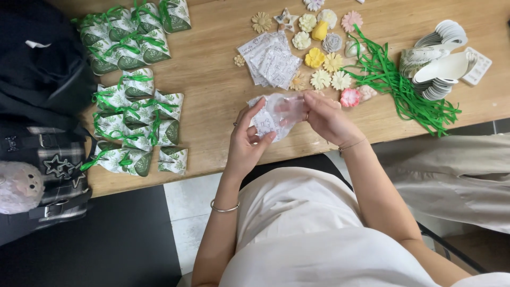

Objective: Packaging small decorative flowers into gift boxes and bags, and tying green ribbons.

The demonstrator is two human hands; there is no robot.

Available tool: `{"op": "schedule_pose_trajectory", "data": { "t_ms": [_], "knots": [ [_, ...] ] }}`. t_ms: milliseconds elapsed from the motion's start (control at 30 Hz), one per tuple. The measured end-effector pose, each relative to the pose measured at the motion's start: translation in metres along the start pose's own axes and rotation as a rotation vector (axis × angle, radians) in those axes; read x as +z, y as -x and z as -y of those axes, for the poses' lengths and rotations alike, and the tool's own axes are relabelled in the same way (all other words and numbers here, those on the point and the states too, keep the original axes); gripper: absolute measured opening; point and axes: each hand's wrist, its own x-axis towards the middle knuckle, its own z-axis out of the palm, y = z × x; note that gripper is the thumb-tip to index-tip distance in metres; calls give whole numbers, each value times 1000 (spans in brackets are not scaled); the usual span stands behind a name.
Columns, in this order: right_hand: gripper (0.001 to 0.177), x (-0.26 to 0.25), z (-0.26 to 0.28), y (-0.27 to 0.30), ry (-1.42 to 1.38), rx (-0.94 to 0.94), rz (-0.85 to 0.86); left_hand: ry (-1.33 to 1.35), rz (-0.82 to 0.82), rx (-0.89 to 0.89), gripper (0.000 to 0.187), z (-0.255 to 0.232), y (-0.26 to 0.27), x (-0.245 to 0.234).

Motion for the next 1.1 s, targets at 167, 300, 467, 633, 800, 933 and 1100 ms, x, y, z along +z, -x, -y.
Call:
{"op": "schedule_pose_trajectory", "data": {
  "t_ms": [167,300,467,633,800,933,1100],
  "knots": [
    [51,58,19,10,232,157,4,43,112,-47,87,1,8,1],
    [51,24,2,8,115,136,-117,73,142,-30,100,2,7,1],
    [51,7,1,4,11,68,-216,66,122,-32,109,-1,-4,-7],
    [51,27,16,10,81,-96,-160,46,121,-68,112,42,-12,-14],
    [47,51,28,8,379,-89,-115,-85,-110,-90,35,69,-19,-17],
    [30,16,15,2,206,-182,-256,55,-106,-194,31,38,-16,-14],
    [30,30,21,-4,287,-183,-645,325,-227,-174,34,43,-9,-12]
  ]
}}
